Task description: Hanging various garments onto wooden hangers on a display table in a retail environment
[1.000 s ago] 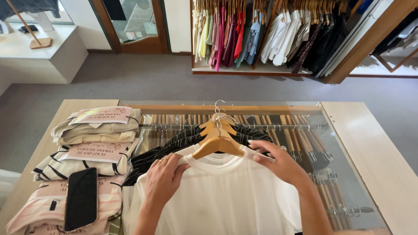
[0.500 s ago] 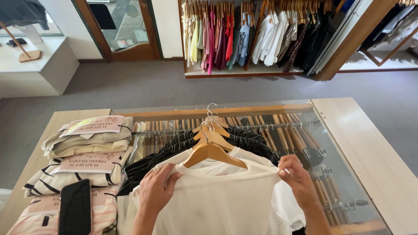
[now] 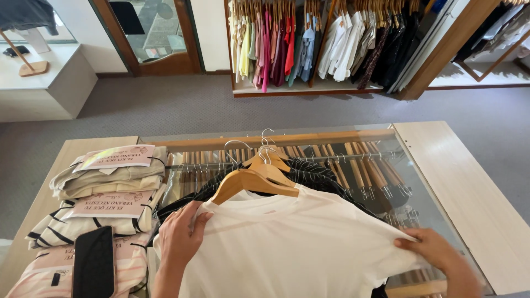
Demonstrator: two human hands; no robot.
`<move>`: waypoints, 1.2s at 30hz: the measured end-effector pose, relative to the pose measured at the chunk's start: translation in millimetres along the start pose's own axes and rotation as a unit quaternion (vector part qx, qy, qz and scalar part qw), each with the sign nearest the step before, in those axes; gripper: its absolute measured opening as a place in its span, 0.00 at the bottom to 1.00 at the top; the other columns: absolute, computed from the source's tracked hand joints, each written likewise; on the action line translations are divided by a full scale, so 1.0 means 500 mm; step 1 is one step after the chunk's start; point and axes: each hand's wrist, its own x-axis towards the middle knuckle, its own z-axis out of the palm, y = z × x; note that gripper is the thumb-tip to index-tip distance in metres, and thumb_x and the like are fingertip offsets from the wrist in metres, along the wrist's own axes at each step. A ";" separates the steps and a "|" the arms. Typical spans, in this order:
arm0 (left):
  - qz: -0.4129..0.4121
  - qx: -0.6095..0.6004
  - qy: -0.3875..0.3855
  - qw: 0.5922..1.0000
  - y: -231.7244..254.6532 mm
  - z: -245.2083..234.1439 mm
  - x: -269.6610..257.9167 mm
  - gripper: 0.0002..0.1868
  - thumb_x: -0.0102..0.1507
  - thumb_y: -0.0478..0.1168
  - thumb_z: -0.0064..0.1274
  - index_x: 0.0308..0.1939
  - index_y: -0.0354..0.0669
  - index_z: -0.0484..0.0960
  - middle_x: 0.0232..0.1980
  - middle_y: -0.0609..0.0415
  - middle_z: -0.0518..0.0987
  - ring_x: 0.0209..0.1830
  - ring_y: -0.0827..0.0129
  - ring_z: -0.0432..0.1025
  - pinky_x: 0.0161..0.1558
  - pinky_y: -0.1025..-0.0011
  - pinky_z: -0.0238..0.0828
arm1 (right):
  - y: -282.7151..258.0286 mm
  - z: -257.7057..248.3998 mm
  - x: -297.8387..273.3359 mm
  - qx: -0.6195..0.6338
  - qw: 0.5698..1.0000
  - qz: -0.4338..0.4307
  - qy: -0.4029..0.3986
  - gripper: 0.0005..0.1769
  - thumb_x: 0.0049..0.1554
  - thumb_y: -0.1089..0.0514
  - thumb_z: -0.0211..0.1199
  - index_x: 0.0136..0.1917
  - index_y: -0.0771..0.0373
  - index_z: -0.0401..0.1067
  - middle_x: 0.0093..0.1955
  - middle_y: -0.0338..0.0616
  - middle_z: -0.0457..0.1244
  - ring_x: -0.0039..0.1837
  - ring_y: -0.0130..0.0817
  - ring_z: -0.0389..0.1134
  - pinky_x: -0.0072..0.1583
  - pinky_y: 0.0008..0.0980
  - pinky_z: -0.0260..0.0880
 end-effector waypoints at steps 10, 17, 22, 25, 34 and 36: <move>0.000 -0.031 -0.025 0.999 0.015 0.014 0.002 0.18 0.65 0.60 0.47 0.45 0.55 0.80 0.29 0.60 0.79 0.30 0.56 0.72 0.36 0.61 0.66 | -0.240 0.067 -0.116 0.086 0.938 -0.243 0.230 0.28 0.57 0.39 0.56 0.67 0.49 0.70 0.65 0.36 0.68 0.63 0.32 0.69 0.64 0.43 0.71; 0.043 -0.055 -0.040 0.997 0.045 -0.005 0.005 0.16 0.66 0.58 0.46 0.43 0.54 0.79 0.32 0.64 0.82 0.32 0.62 0.74 0.39 0.64 0.68 | -0.285 0.145 -0.058 0.363 0.847 -0.319 0.220 0.06 0.58 0.60 0.66 0.44 0.63 0.81 0.38 0.38 0.69 0.44 0.28 0.64 0.48 0.25 0.63; 0.105 -0.060 -0.020 0.992 0.075 0.002 0.002 0.14 0.67 0.55 0.48 0.42 0.51 0.78 0.38 0.63 0.84 0.35 0.64 0.76 0.40 0.66 0.65 | -0.382 0.111 -0.120 0.233 0.878 -0.383 0.164 0.30 0.62 0.39 0.46 0.63 0.58 0.75 0.61 0.44 0.72 0.65 0.34 0.72 0.65 0.35 0.67; 0.119 -0.064 -0.052 0.989 0.097 0.019 0.006 0.16 0.67 0.57 0.48 0.41 0.51 0.77 0.35 0.63 0.82 0.34 0.64 0.76 0.40 0.66 0.65 | -0.441 0.136 -0.126 0.165 0.861 -0.473 0.088 0.29 0.60 0.42 0.51 0.69 0.55 0.71 0.69 0.38 0.67 0.67 0.33 0.69 0.67 0.36 0.69; 0.012 0.014 -0.224 0.975 0.038 -0.041 -0.031 0.23 0.60 0.66 0.56 0.49 0.61 0.77 0.46 0.67 0.82 0.51 0.66 0.73 0.58 0.65 0.57 | -0.501 0.149 -0.155 0.231 0.881 -0.410 -0.055 0.08 0.62 0.56 0.57 0.50 0.62 0.72 0.37 0.42 0.72 0.36 0.28 0.68 0.42 0.28 0.71; -0.039 0.062 -0.301 0.951 -0.020 -0.056 -0.068 0.22 0.59 0.68 0.57 0.47 0.64 0.75 0.40 0.64 0.84 0.45 0.65 0.76 0.56 0.68 0.56 | -0.485 0.140 -0.159 0.248 0.878 -0.404 -0.066 0.09 0.62 0.56 0.57 0.50 0.63 0.73 0.37 0.44 0.71 0.35 0.29 0.67 0.40 0.28 0.69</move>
